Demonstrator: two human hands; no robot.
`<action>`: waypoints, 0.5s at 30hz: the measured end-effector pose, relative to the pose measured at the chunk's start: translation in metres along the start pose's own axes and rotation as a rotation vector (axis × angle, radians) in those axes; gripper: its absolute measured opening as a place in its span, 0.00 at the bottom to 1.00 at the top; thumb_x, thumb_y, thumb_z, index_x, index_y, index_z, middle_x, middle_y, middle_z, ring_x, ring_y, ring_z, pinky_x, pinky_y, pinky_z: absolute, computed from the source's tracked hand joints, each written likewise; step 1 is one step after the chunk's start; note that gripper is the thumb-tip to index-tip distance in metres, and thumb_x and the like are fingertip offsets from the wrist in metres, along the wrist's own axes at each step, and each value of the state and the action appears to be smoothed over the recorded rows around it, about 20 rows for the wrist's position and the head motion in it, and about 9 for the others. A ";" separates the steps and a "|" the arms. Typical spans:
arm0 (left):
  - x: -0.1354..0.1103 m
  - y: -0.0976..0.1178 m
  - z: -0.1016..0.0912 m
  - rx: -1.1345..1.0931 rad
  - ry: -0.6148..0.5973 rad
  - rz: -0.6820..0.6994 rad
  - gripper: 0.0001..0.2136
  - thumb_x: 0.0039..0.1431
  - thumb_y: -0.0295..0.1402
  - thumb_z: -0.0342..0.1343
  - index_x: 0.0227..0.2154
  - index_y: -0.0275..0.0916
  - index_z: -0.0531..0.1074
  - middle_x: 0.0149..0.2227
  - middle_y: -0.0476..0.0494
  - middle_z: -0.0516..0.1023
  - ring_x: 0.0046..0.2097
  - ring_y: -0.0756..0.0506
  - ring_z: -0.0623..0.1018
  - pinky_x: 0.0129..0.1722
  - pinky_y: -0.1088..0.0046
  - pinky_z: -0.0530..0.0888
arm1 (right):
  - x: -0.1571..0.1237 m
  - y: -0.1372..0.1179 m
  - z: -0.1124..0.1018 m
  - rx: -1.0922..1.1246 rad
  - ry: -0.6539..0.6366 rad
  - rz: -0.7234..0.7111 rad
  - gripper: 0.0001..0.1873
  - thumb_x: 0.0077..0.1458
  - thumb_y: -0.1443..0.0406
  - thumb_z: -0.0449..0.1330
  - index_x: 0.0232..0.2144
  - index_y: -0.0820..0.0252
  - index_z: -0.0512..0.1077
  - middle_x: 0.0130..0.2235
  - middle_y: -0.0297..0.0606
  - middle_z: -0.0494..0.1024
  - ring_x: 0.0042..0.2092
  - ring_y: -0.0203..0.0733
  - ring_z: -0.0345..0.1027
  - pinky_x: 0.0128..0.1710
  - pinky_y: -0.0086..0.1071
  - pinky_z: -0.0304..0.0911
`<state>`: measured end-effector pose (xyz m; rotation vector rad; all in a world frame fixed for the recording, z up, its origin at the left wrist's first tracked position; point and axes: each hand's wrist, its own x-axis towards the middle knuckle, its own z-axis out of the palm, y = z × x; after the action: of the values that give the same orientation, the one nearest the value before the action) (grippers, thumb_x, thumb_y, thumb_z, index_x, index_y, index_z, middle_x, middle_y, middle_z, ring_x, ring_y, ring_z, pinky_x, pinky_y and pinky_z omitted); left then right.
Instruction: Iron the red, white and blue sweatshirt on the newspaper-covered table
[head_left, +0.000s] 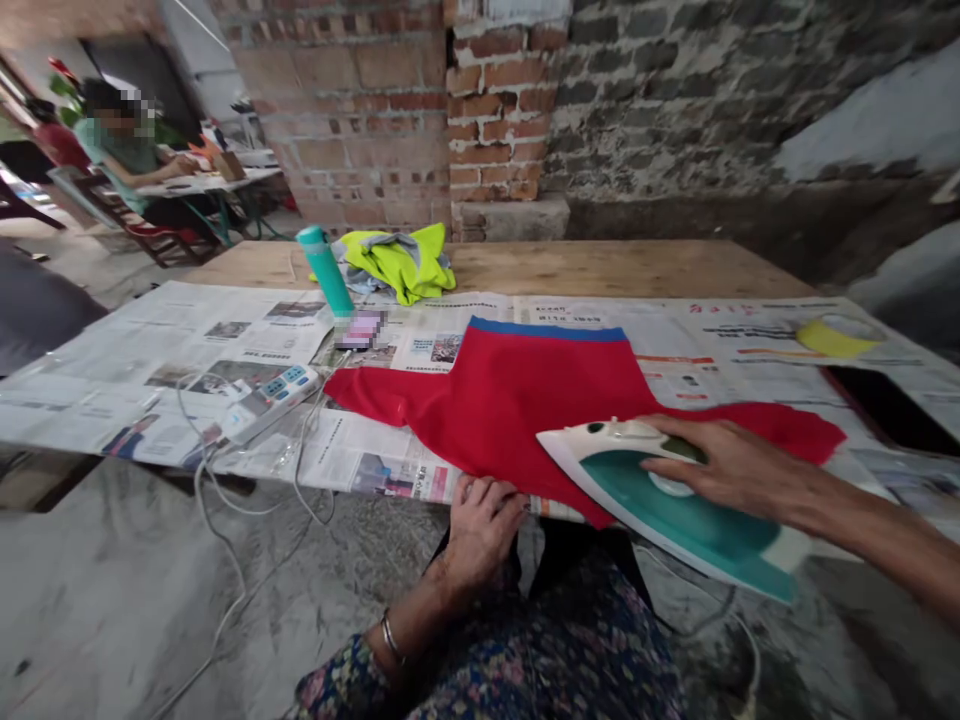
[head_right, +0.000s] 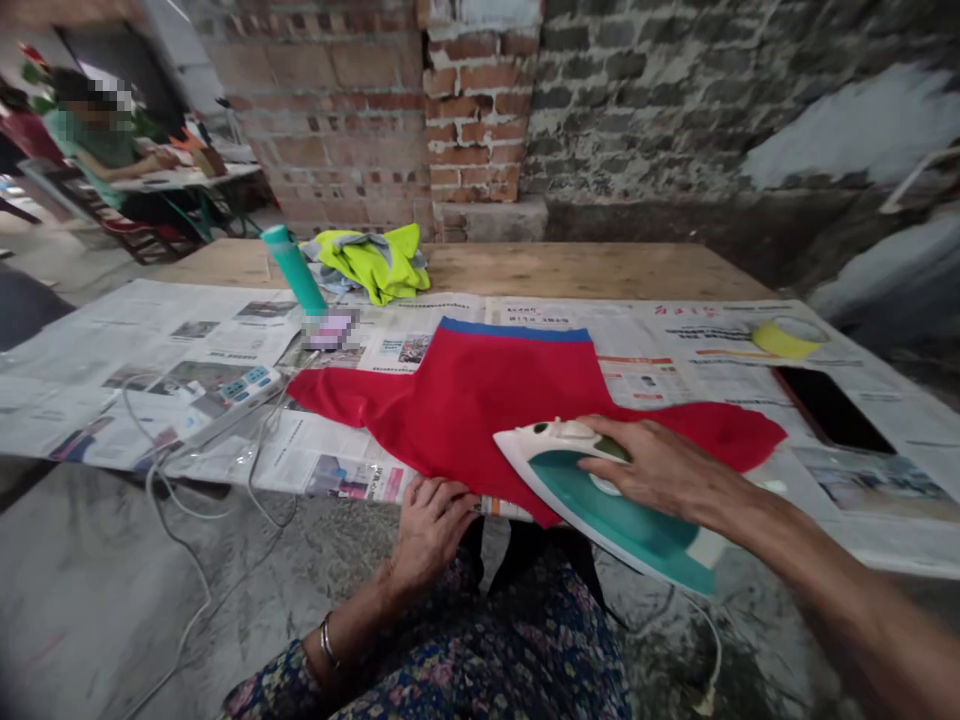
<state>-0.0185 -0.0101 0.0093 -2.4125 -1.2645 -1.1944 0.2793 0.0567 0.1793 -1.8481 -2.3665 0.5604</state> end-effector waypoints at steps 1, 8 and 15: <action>0.001 -0.001 -0.001 -0.003 0.006 -0.004 0.06 0.67 0.31 0.63 0.45 0.45 0.79 0.41 0.48 0.85 0.43 0.44 0.79 0.51 0.62 0.72 | -0.002 0.007 -0.003 0.003 0.011 0.016 0.24 0.60 0.55 0.61 0.56 0.48 0.82 0.44 0.46 0.88 0.44 0.63 0.83 0.41 0.48 0.77; 0.007 -0.014 -0.016 0.045 -0.009 -0.078 0.17 0.68 0.46 0.63 0.52 0.41 0.77 0.48 0.40 0.83 0.51 0.40 0.81 0.64 0.51 0.71 | 0.022 -0.024 -0.010 -0.175 0.133 -0.008 0.28 0.59 0.53 0.63 0.60 0.49 0.81 0.49 0.49 0.87 0.53 0.68 0.81 0.50 0.53 0.75; -0.010 -0.038 -0.018 -0.010 -0.036 0.091 0.18 0.70 0.37 0.62 0.59 0.40 0.74 0.43 0.41 0.82 0.48 0.41 0.82 0.52 0.60 0.82 | 0.061 -0.105 0.017 -0.123 0.074 -0.155 0.27 0.66 0.59 0.61 0.65 0.57 0.74 0.56 0.51 0.84 0.56 0.60 0.79 0.54 0.46 0.73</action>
<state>-0.0602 -0.0009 0.0066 -2.4805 -1.1480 -1.1402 0.1618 0.0897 0.1895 -1.6783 -2.5175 0.3325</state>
